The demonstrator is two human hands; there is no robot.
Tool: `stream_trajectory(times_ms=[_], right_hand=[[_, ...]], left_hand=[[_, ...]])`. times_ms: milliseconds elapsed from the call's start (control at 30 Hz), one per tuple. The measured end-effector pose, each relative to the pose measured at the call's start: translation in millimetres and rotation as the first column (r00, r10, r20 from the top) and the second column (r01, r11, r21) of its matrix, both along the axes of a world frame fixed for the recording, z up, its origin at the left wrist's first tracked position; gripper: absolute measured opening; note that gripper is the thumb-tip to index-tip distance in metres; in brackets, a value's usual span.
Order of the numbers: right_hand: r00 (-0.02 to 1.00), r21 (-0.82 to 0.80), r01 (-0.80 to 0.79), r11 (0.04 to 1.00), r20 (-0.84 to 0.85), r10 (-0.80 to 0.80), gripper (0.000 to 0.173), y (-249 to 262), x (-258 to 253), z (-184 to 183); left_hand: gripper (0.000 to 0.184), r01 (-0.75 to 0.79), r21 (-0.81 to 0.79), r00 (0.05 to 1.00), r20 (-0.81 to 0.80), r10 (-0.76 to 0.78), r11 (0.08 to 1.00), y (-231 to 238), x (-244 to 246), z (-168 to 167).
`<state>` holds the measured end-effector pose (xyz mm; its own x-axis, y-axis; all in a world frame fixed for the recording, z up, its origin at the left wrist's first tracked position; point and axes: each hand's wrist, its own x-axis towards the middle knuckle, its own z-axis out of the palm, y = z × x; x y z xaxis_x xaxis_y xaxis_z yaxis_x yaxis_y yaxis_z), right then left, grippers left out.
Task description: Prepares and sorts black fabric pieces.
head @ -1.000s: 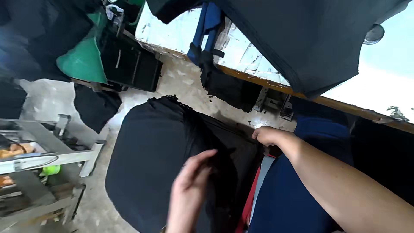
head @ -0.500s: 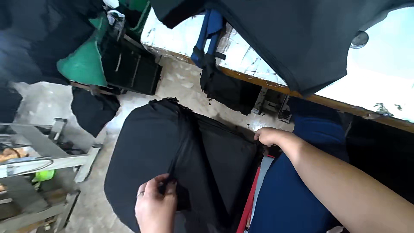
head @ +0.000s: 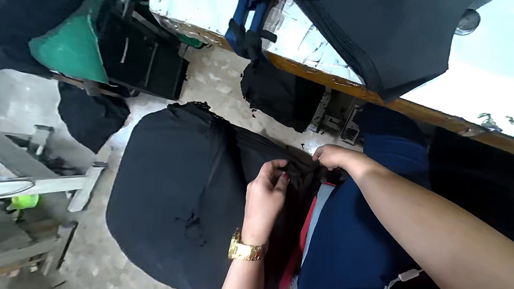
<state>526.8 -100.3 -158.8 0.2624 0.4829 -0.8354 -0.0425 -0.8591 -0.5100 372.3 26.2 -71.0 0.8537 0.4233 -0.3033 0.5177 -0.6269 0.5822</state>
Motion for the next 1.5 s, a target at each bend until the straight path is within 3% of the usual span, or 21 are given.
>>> stream_trajectory(times_ms=[200, 333, 400, 433, 467, 533, 600, 667, 767, 833, 1000, 1167, 1233, 1333, 1367, 1433, 1500], right_hand=[[0.999, -0.004, -0.03, 1.0, -0.028, 0.03, 0.039, 5, 1, 3], [0.998, -0.028, -0.046, 0.999, -0.038, 0.045, 0.039, 9, 1, 8], [0.997, -0.032, -0.066, 0.997, -0.042, 0.065, 0.04, 12, 0, 8], [0.996, -0.029, -0.077, 0.997, -0.038, 0.076, 0.04, 13, 1, 8], [0.997, -0.029, -0.078, 0.997, -0.031, 0.077, 0.041, 13, 0, 8], [0.997, -0.029, -0.07, 0.997, -0.03, 0.069, 0.041, 13, -1, 6], [0.997, -0.032, -0.066, 0.997, -0.033, 0.065, 0.041, 13, -2, 3], [0.997, -0.031, -0.068, 0.997, -0.028, 0.067, 0.041, 11, -3, 5], [0.998, -0.02, -0.062, 0.998, 0.007, 0.062, 0.039, 3, -2, 6], [0.999, -0.011, -0.052, 0.999, 0.008, 0.052, 0.039, -1, 1, 9], [0.999, -0.007, -0.049, 0.999, 0.0, 0.049, 0.039, 3, 1, 3], [0.998, -0.001, -0.063, 0.998, -0.006, 0.063, 0.04, 4, 0, 4], [0.998, -0.004, -0.068, 0.998, -0.015, 0.068, 0.04, 5, 1, 8], [0.996, -0.02, -0.086, 0.996, -0.019, 0.086, 0.041, 7, 0, 9], [0.996, -0.023, -0.091, 0.996, -0.022, 0.091, 0.042, 8, 0, 8], [0.996, -0.025, -0.088, 0.996, -0.03, 0.087, 0.042, 9, -1, 7], [0.996, -0.029, -0.089, 0.996, -0.028, 0.088, 0.042, 7, -1, 7]], left_hand=[[0.037, -0.045, -0.242, 0.988, 0.135, 0.08, 0.969, 18, -23, 13], [0.034, -0.071, -0.337, 0.949, 0.266, 0.168, 0.939, 59, -64, 41], [0.033, -0.167, -0.134, 0.943, 0.267, 0.198, 0.977, 92, -94, 60], [0.029, -0.229, 0.088, 0.949, 0.241, 0.203, 0.969, 106, -107, 69], [0.029, -0.239, 0.303, 0.965, 0.183, 0.19, 0.922, 114, -114, 76], [0.035, -0.222, 0.476, 0.975, 0.118, 0.188, 0.851, 107, -105, 79], [0.035, -0.171, 0.411, 0.98, 0.169, 0.109, 0.895, 70, -71, 62], [0.035, -0.005, 0.303, 0.994, 0.102, -0.027, 0.953, 23, -29, 33], [0.035, 0.213, 0.317, 0.973, 0.014, -0.23, 0.924, -12, 7, -15], [0.03, 0.197, 0.284, 0.976, 0.03, -0.214, 0.939, -11, 9, -20], [0.025, -0.04, -0.035, 0.998, 0.046, 0.042, 0.999, 1, -6, -4], [0.033, 0.033, -0.209, 0.967, 0.252, 0.022, 0.977, 36, -48, 23], [0.032, -0.034, -0.131, 0.946, 0.315, 0.074, 0.991, 70, -79, 49], [0.031, -0.188, 0.331, 0.939, 0.335, 0.071, 0.925, 105, -103, 71], [0.032, -0.191, 0.407, 0.946, 0.32, 0.056, 0.893, 101, -96, 73], [0.034, -0.113, 0.395, 0.958, 0.286, -0.004, 0.912, 66, -62, 65], [0.038, 0.047, 0.306, 0.986, 0.136, -0.092, 0.951, 21, -21, 35]])
